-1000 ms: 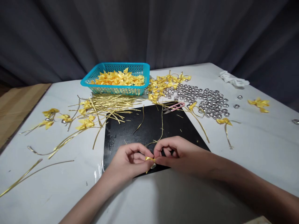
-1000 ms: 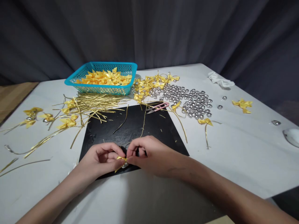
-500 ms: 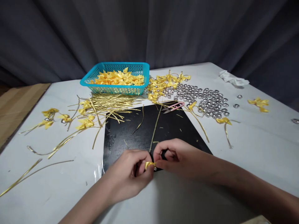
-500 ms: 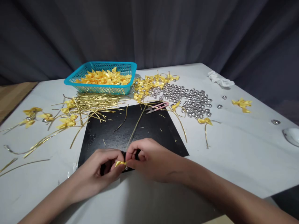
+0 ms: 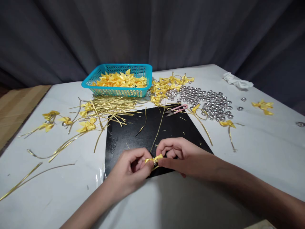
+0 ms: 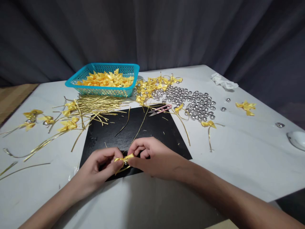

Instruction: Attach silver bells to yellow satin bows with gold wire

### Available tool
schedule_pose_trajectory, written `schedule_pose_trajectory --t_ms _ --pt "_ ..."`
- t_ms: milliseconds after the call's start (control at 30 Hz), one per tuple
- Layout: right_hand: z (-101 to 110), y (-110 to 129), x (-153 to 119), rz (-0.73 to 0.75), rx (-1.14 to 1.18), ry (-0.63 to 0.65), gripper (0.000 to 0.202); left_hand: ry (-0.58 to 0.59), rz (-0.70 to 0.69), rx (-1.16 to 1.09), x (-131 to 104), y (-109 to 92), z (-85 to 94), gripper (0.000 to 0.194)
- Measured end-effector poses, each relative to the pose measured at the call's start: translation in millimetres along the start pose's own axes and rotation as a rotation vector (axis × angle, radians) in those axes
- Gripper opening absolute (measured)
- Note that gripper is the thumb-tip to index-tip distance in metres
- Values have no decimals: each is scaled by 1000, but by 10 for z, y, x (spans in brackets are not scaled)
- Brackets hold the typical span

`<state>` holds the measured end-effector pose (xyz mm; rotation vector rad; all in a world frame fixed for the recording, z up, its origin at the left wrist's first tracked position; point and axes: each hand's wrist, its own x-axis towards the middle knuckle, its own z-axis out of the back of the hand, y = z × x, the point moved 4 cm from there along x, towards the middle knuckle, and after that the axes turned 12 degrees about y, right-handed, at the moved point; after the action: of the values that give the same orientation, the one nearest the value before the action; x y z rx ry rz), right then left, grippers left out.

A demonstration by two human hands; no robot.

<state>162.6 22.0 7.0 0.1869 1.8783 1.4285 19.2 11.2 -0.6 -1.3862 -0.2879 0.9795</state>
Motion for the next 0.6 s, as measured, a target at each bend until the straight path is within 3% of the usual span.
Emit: schedule_pose_trajectory --t_ms 200,367,600 --pt "1 67 -21 159 -276 -177 12 32 11 -43 14 20 9 24" --pt "-13 153 -79 437 -618 -158 12 62 14 -127 5 59 43 26" --pt "-21 119 -102 422 -659 -163 8 59 25 -111 40 55 27 26"
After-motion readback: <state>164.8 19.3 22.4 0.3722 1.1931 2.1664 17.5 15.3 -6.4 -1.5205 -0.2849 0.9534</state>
